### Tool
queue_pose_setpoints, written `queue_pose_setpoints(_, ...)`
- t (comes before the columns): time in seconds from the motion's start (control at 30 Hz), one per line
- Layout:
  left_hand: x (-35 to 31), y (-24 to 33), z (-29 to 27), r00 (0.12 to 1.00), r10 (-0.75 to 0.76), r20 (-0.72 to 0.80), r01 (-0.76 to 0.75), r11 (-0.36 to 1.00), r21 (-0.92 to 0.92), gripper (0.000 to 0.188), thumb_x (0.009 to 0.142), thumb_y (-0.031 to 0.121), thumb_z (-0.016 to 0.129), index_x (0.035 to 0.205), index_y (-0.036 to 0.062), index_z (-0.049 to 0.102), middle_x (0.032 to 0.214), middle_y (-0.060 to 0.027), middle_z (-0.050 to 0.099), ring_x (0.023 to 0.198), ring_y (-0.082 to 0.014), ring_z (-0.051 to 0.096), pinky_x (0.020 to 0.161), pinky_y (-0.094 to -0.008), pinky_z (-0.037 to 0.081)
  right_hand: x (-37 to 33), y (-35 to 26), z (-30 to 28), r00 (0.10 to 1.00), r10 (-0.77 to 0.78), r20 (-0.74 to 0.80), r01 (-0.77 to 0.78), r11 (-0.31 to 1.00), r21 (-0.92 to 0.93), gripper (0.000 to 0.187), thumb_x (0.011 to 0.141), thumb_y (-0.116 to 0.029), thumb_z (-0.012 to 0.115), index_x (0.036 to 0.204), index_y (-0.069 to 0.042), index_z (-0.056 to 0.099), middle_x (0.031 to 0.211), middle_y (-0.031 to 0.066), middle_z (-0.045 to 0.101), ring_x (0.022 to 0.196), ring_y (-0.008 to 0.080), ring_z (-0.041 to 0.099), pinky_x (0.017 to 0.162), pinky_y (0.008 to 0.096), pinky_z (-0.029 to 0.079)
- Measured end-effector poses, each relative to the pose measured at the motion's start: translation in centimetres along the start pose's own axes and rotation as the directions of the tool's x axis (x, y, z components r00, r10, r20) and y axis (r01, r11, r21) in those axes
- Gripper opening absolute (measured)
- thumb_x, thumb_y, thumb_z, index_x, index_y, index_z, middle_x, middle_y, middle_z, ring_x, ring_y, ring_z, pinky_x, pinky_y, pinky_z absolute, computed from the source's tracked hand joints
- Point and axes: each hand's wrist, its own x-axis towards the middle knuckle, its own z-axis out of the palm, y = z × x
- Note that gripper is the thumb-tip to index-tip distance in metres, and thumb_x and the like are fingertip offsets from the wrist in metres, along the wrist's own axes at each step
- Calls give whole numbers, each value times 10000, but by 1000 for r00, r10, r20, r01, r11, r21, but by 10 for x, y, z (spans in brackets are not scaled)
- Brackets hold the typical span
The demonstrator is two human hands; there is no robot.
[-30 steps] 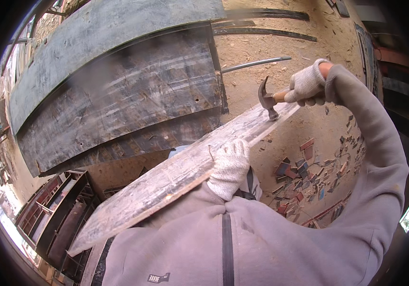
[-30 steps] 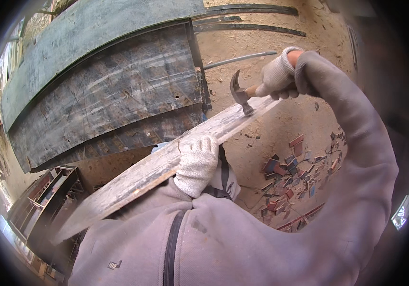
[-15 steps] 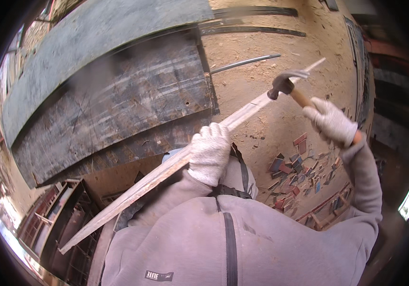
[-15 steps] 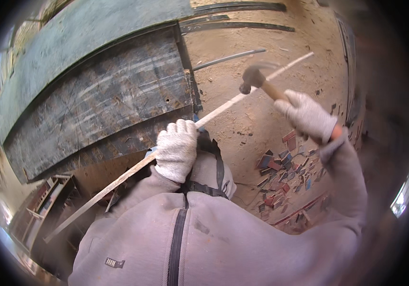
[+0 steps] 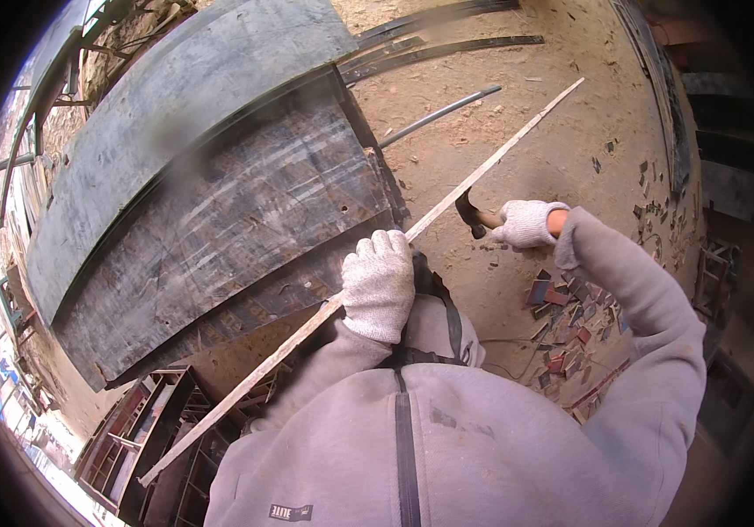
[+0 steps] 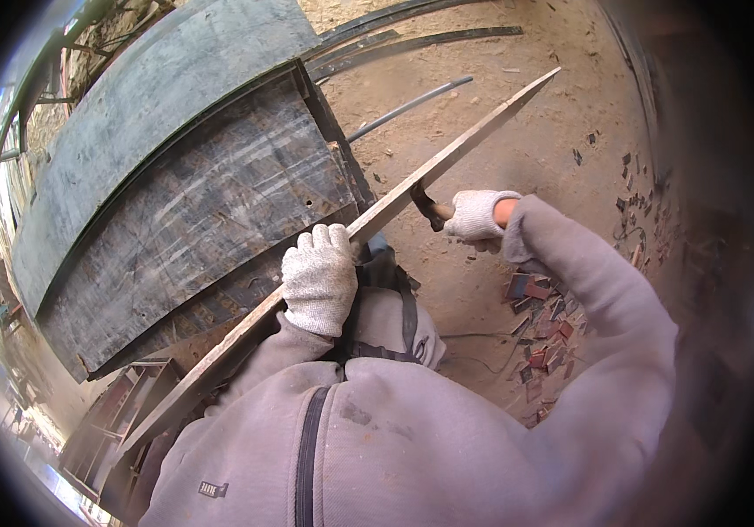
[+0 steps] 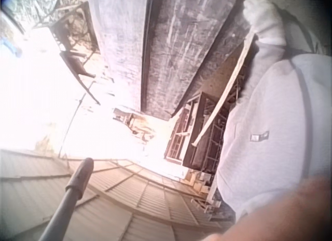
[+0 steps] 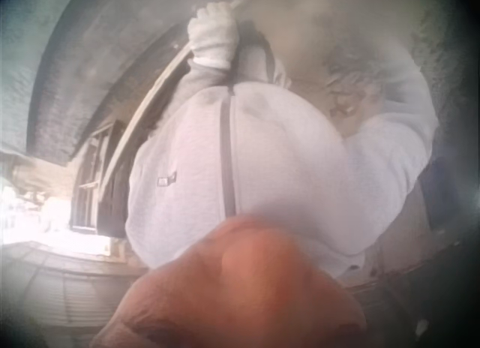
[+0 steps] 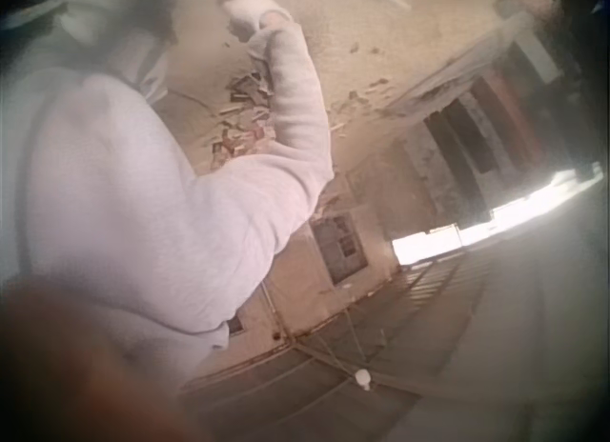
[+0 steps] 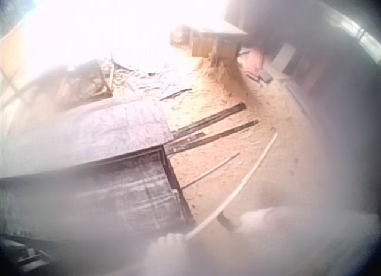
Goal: The person uses a hammer to pry apart and break a large wooden board into smaller pieces. They repeatedly strike the board, lift sections, and drop them to the ground, continuing until the board is fragmented.
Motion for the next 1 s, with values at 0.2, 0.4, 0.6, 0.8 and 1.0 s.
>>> queue_pose_setpoints(0.2,-8,2,-4,996,-51,67,51,999,8,229,914,323,665,973,116,586,884,-59,569,824,-247,612,675,-400,473,-21,-11,-5,999,-53,-13,53,998,-37,461,995,-369,535,809,39,641,640,168,648,537,298,656,503,429,539)
queue_pose_setpoints(0.4,-2,-9,-6,995,-80,62,85,992,-97,257,891,311,708,927,104,560,851,-78,570,796,-276,611,658,-414,472,-15,-12,16,974,-189,-124,177,979,-102,352,969,-276,512,939,56,628,661,165,651,524,286,651,499,442,538)
queue_pose_setpoints(0.6,-4,-6,-3,996,-65,58,69,995,-65,249,910,336,680,956,113,580,872,-65,574,826,-259,616,691,-411,479,-9,-22,-1,1000,25,17,-25,999,31,536,1009,-448,526,846,56,605,638,159,622,494,287,613,464,412,503)
queue_pose_setpoints(0.8,-3,-11,-4,990,-103,97,106,994,-34,243,902,320,687,966,109,584,894,-69,580,843,-263,622,700,-413,483,-39,-36,-15,998,-55,10,55,998,32,437,994,-328,545,821,67,615,618,157,613,501,259,635,475,401,531)
queue_pose_setpoints(1.0,14,-41,-3,989,-135,63,143,977,-155,235,883,302,717,930,109,593,870,-77,602,833,-282,630,699,-421,490,-2,4,53,795,-273,-542,257,961,-106,330,1007,-334,550,1104,-18,564,820,195,681,641,326,688,574,452,547)
